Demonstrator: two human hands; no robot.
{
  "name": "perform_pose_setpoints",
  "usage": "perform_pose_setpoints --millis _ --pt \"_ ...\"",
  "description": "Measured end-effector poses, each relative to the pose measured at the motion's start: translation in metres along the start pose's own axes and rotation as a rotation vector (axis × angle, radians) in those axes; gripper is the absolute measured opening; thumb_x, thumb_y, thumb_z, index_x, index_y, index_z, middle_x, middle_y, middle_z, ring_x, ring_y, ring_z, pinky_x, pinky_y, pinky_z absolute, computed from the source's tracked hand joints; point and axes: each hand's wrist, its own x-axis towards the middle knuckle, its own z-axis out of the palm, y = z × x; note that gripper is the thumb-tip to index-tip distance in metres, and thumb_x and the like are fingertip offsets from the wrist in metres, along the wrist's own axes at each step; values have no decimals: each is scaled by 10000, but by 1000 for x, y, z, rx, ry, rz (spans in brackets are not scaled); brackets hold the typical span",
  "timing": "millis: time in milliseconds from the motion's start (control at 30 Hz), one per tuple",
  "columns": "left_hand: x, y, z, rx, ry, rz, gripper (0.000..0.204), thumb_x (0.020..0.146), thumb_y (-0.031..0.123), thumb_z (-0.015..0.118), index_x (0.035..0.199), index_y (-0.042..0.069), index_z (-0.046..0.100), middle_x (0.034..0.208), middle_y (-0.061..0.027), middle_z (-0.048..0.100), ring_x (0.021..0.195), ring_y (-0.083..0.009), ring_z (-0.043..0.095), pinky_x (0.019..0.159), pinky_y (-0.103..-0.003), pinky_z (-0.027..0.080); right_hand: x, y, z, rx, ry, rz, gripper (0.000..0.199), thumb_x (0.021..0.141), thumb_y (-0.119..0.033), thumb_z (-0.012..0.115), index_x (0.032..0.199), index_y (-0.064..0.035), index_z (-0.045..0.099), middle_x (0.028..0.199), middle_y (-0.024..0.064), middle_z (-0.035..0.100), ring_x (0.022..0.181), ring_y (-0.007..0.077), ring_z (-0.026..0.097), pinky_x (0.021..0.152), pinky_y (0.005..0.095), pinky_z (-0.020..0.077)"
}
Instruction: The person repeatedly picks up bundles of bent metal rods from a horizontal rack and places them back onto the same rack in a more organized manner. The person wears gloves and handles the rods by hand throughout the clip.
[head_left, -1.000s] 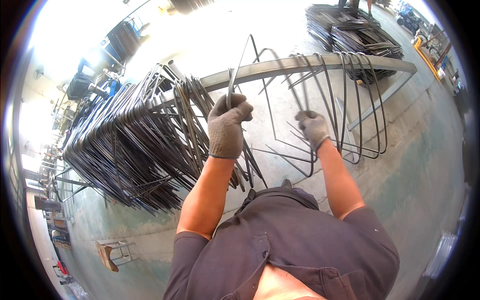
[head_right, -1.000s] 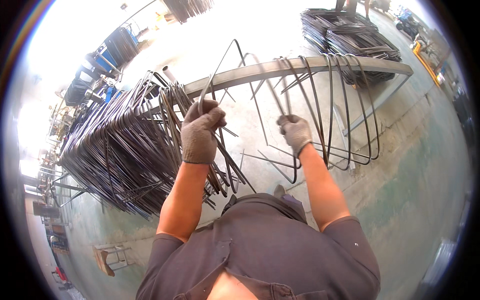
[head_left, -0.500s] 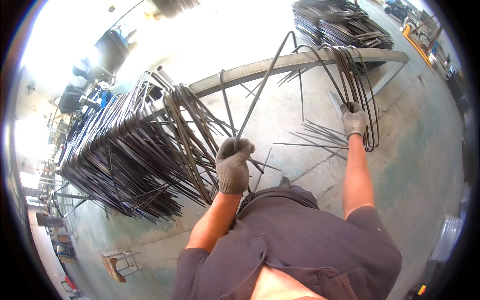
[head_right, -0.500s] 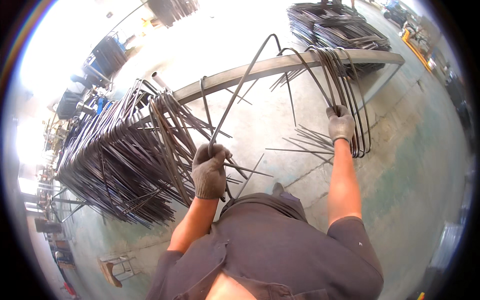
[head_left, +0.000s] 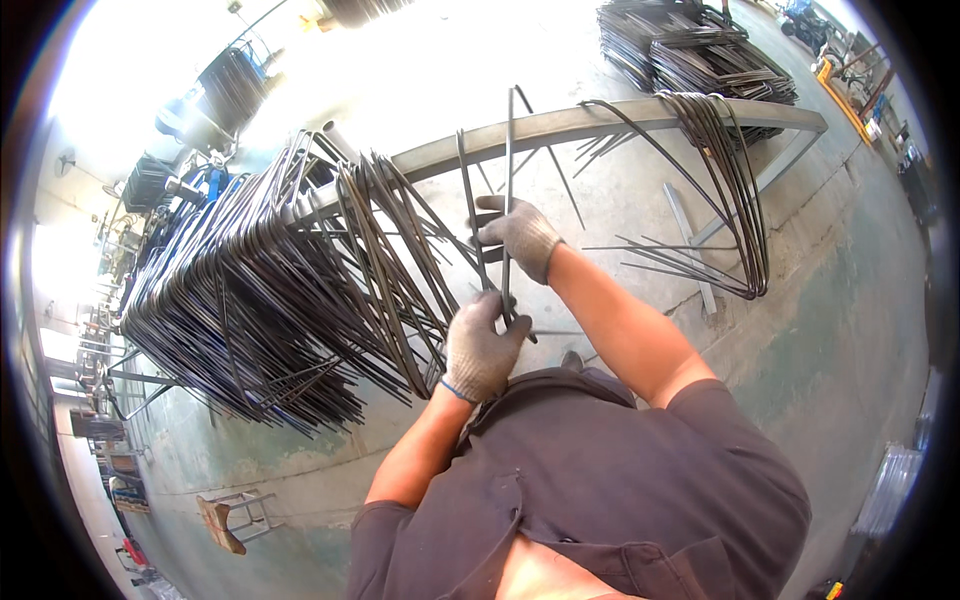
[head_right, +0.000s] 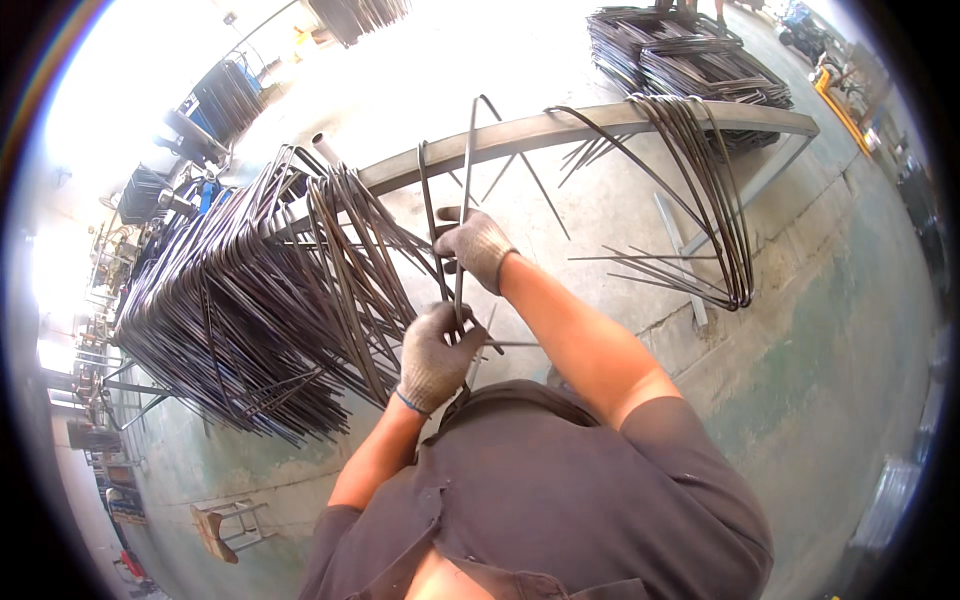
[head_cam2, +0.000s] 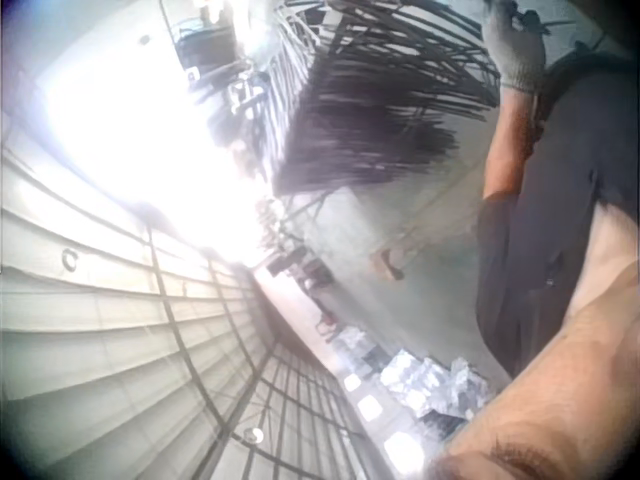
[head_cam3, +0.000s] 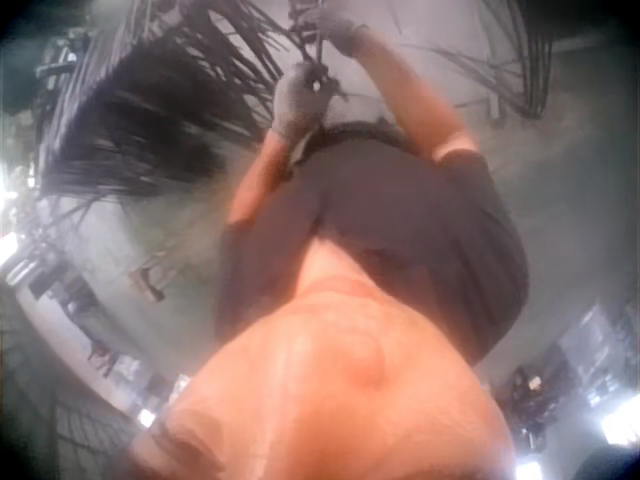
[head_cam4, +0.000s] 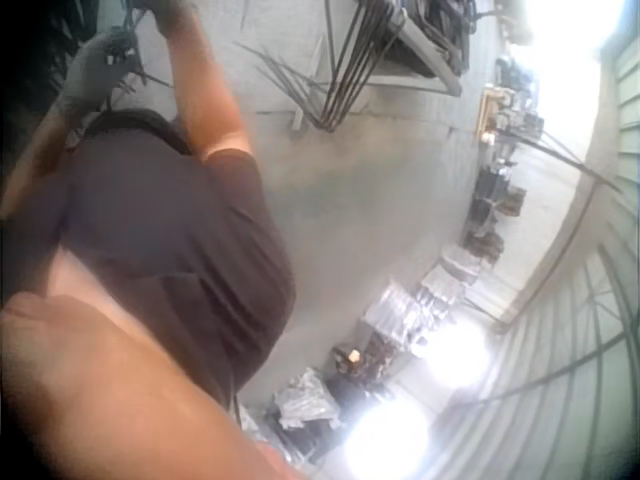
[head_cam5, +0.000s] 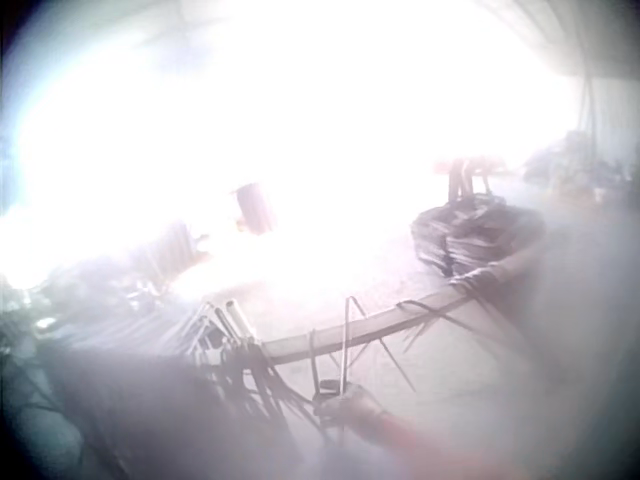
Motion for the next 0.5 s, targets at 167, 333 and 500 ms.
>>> perform_pose_setpoints --millis 167,333,500 --pt "10 1 -21 55 190 298 254 869 52 876 1094 -2 770 1129 -177 774 1045 -389 746 942 -461 593 2 10 -10 225 -28 19 364 1020 -82 801 1355 27 711 1006 93 771 906 238 789 826 384 675" --pt "48 -20 -34 267 271 345 291 875 48 853 1152 42 764 1184 -165 772 1163 -403 709 1015 -496 565 -17 -6 -65 -3 304 -28 272 1074 -199 775 1239 15 741 910 59 719 682 167 691 592 352 626" --pt "75 -28 -22 571 69 388 310 884 145 837 1184 91 779 1280 -118 767 1276 -370 671 1163 -526 486 -54 -45 -161 -795 779 -89 375 1046 -356 746 1253 -48 801 1023 191 832 943 350 813 840 475 632"
